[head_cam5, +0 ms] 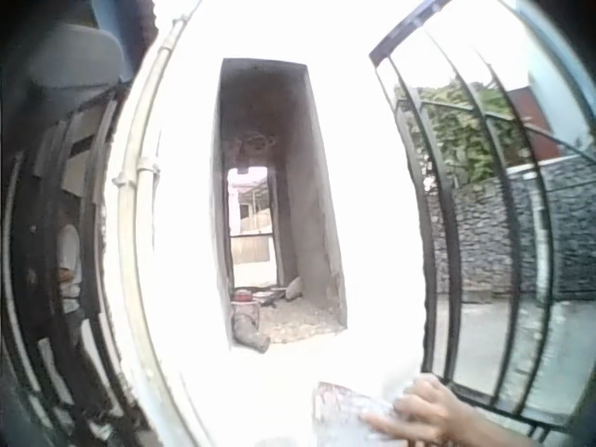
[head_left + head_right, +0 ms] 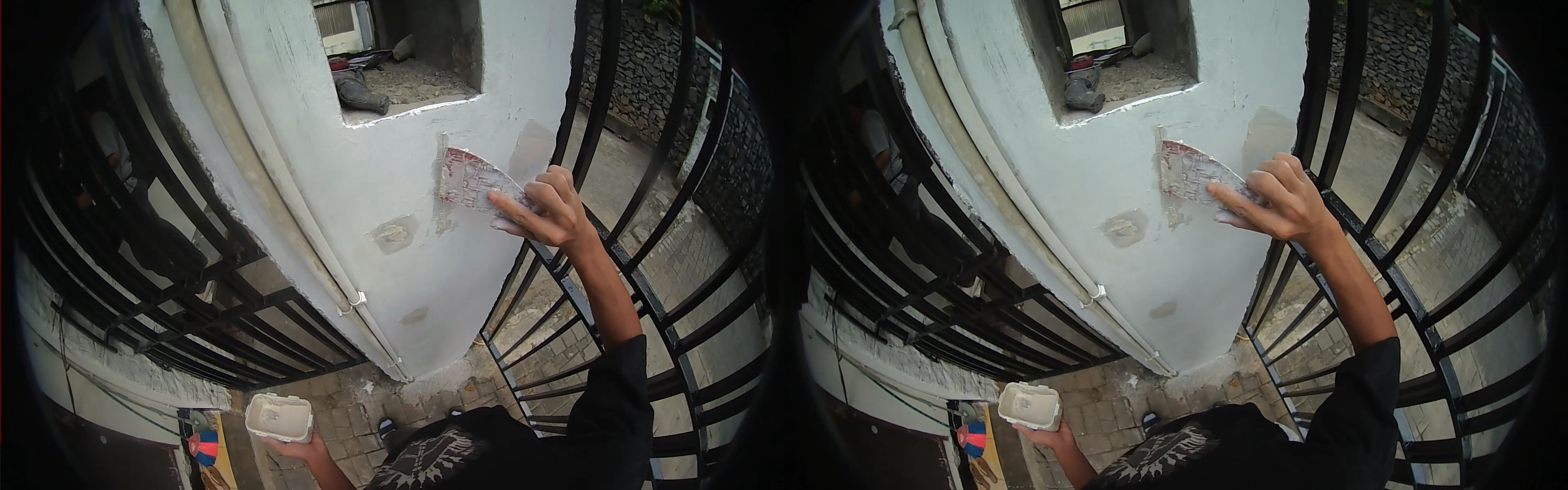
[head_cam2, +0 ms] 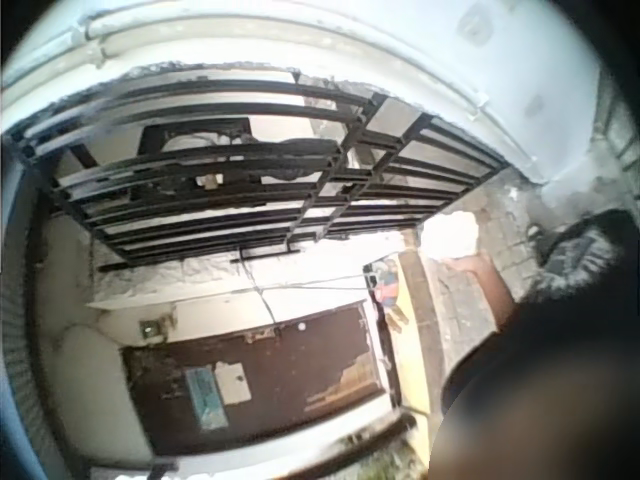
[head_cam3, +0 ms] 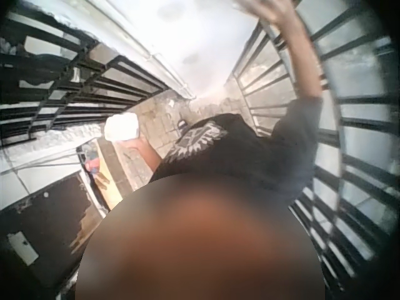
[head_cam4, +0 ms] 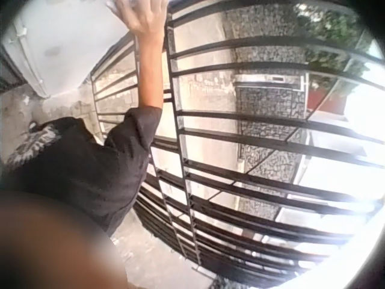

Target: The person applies wall filler to a concrete wall surface using a putty knife.

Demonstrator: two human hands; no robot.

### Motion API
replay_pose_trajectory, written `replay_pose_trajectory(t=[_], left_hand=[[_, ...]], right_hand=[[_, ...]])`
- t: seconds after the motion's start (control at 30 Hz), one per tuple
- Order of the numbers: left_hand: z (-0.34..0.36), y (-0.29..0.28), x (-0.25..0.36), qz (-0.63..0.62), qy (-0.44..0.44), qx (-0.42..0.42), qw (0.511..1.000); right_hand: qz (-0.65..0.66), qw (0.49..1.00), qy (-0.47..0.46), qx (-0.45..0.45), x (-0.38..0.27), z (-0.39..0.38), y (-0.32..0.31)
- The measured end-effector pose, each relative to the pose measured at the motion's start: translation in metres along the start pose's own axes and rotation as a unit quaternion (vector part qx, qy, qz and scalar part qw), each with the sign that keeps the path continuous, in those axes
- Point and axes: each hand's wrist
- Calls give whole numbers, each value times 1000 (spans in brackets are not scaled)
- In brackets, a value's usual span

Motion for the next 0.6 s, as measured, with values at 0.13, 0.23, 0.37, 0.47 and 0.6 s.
replay_pose_trajectory(t=[0.13,0.23,0.37,0.47,0.6], left_hand=[[-2,0,1,2,23,-2,1000],[-5,9,5,-4,21,-1,1000],[3,-4,6,14,45,-34,998],[11,-7,5,20,48,-44,998],[16,2,2,5,51,-18,999]], right_hand=[[1,999,17,-29,7,0,12],[6,999,24,-45,7,-10,5],[6,1000,-5,11,-1,4,-2],[-4,1000,-8,10,2,11,9],[9,999,23,-43,8,-6,8]])
Point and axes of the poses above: each hand's wrist, its own z-axis towards the middle knuckle, its own y-axis out of the palm, x = y × z, and after that the axes turned 6 degrees about -x, right-handed
